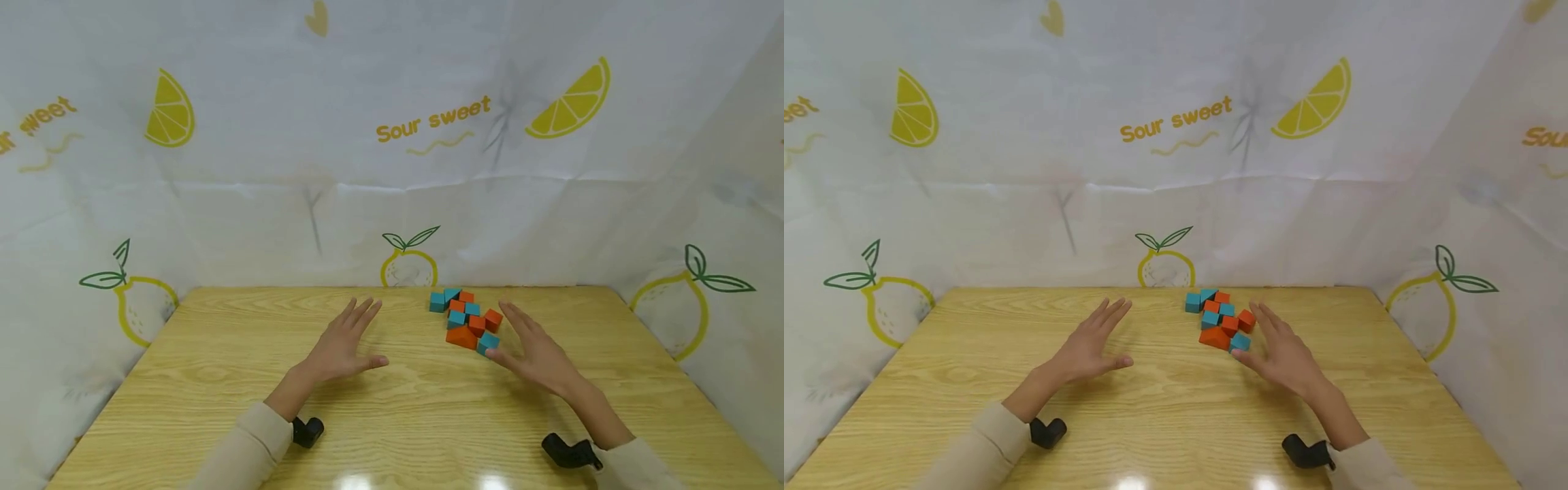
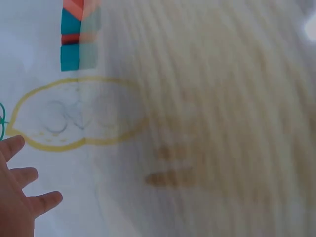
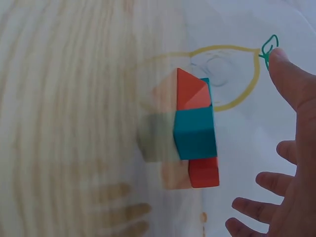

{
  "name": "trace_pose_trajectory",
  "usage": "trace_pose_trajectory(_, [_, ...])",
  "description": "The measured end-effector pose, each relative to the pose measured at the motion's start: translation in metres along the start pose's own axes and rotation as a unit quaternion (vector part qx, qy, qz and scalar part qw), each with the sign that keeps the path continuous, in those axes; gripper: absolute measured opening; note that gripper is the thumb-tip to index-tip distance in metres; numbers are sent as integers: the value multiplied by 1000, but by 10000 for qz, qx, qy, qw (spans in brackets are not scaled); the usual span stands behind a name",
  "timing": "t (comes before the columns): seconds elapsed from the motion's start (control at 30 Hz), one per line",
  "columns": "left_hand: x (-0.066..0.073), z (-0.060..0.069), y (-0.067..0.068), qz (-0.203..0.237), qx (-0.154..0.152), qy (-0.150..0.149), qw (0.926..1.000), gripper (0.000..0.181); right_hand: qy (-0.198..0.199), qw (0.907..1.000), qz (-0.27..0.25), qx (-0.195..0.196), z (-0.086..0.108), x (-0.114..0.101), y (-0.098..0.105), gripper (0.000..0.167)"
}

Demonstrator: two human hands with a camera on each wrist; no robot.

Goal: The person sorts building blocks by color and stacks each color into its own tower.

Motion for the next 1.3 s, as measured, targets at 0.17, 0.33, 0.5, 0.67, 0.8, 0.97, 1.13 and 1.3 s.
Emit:
trace_pose_trajectory(0.17, [9, 1, -14, 402, -86, 137, 9991, 106, -72, 9999, -101, 42, 5, 0, -9, 85])
trace_pose_trajectory(0.33, [17, -1, -25, 841, -83, 288, 9960, 102, -151, 9996, -167, 162, 7, 3, -12, 82])
trace_pose_trajectory(0.5, [24, -4, -38, 1236, -192, 524, 9908, 97, -379, 9981, -411, 258, 13, 8, -16, 80])
trace_pose_trajectory(0.67, [31, -8, -52, 1639, -185, 764, 9833, 94, -627, 9948, -635, 482, 15, 12, -18, 68])
trace_pose_trajectory(0.8, [37, -12, -62, 1946, -205, 960, 9760, 92, -702, 9920, -732, 757, 14, 16, -18, 57])
trace_pose_trajectory(0.97, [46, -16, -75, 2284, -201, 1062, 9676, 88, -710, 9877, -829, 1117, 15, 19, -16, 44])
trace_pose_trajectory(1.13, [53, -20, -85, 2560, -152, 1095, 9603, 81, -845, 9843, -906, 1255, 16, 22, -17, 37])
trace_pose_trajectory(1.3, [63, -26, -92, 2638, -48, 966, 9597, 71, -971, 9832, -917, 1240, 15, 25, -17, 34])
Point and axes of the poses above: each hand's wrist, its own z-axis away from the middle knuckle, its own y-axis out of the back of the hand, x = y × z, the point moved 10 cm from there along -z, towards the middle knuckle, and after that the axes turned 15 degrees about x, right-handed, at the moved point
